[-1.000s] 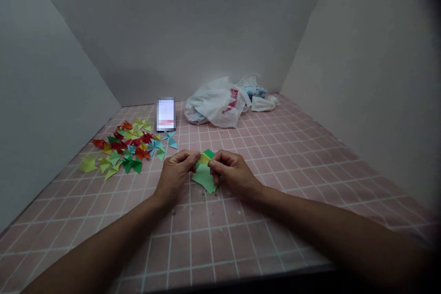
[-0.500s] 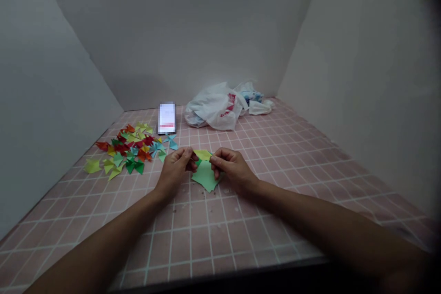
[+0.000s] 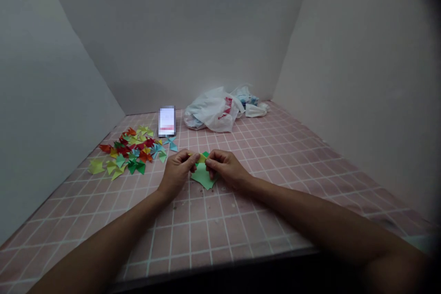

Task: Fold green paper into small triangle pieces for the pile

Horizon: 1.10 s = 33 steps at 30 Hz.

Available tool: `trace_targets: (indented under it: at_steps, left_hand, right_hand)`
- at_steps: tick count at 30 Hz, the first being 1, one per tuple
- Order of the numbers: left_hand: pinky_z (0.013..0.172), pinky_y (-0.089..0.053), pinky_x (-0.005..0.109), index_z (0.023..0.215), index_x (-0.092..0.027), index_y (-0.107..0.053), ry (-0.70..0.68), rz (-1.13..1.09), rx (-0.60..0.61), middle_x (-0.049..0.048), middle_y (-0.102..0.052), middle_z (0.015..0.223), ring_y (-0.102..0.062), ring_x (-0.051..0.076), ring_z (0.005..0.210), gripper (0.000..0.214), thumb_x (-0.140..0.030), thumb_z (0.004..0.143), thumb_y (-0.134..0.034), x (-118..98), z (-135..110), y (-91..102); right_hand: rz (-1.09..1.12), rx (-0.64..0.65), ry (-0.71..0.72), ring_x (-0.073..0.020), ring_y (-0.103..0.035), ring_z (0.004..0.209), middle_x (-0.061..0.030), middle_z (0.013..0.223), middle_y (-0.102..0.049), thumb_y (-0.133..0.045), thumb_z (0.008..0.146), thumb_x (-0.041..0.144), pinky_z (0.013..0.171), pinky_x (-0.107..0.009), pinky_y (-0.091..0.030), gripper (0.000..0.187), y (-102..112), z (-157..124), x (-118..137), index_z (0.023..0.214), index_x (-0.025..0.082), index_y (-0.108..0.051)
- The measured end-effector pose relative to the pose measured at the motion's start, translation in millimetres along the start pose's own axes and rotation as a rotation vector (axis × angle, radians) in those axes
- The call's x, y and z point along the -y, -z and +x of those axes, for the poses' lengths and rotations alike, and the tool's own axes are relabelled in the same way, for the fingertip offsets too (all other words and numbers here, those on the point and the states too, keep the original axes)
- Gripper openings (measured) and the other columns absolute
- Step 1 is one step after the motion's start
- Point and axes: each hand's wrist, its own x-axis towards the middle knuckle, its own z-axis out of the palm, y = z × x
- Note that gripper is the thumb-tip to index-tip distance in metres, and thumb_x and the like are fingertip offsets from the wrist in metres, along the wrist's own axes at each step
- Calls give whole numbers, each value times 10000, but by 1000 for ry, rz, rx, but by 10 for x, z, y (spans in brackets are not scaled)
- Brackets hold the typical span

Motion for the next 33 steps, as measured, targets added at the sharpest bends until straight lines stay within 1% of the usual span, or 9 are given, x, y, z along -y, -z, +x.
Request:
trace_targets:
  at_steps: [2, 4, 7, 13, 18, 23, 29, 33]
  left_hand:
    - [572, -412, 234, 677, -153, -679, -23, 37, 34, -12, -600, 586, -535, 115, 559, 260, -388, 767, -741, -33, -11, -3]
    - [552, -416, 232, 707, -155, -679, -29, 58, 71, -12, -610, 585, -545, 121, 548, 253, -393, 764, -742, -53, -24, -9]
    - [526, -416, 234, 704, -161, -655, -24, 80, 111, -6, -618, 558, -549, 130, 519, 298, -441, 787, -712, -56, -45, -16]
    - [514, -406, 226, 678, -182, -593, -28, 114, 126, -21, -589, 536, -537, 126, 500, 343, -485, 810, -685, -49, -53, 1]
    - [509, -421, 236, 685, -177, -613, 10, 106, 209, -11, -607, 539, -550, 134, 491, 367, -519, 791, -690, -6, -8, 11]
    - [497, -407, 228, 674, -177, -586, 39, 66, 206, -24, -580, 532, -518, 116, 471, 384, -525, 811, -674, 53, -3, 0]
    - [516, -451, 242, 738, -185, -543, 91, -11, 236, -30, -568, 605, -528, 116, 501, 372, -529, 843, -636, 101, -29, -37]
    - [509, -415, 221, 720, -184, -526, 74, 5, 239, -38, -541, 612, -496, 104, 517, 377, -516, 848, -654, 118, -30, -28]
  right_hand:
    - [-32, 24, 39, -98, -520, 532, 51, 624, -555, -712, 799, 476, 516, -226, -389, 329, 17, 0, 30, 795, 182, -564]
    - [-42, 42, 57, -96, -518, 549, 51, 654, -551, -728, 786, 494, 524, -225, -379, 353, 19, -9, 51, 810, 181, -567]
    - [-32, 68, 27, -94, -485, 534, 46, 616, -548, -706, 811, 492, 531, -231, -371, 354, 5, -31, 52, 746, 176, -560]
    - [35, 77, -7, -100, -497, 508, 46, 585, -541, -701, 801, 480, 523, -242, -409, 355, -12, -45, 46, 700, 187, -529]
    - [59, 79, -30, -88, -479, 486, 50, 564, -532, -705, 797, 468, 503, -232, -393, 345, -4, -34, 33, 691, 182, -544]
    - [104, 88, -63, -88, -488, 475, 46, 565, -541, -725, 775, 470, 491, -233, -401, 358, -18, -40, 53, 672, 178, -546]
    - [81, -6, -48, -94, -494, 476, 44, 539, -543, -732, 788, 486, 495, -234, -399, 381, -32, -36, 40, 669, 177, -543]
    - [152, 38, -78, -94, -506, 479, 39, 581, -565, -721, 799, 497, 499, -237, -414, 377, -21, -11, -18, 697, 177, -551]
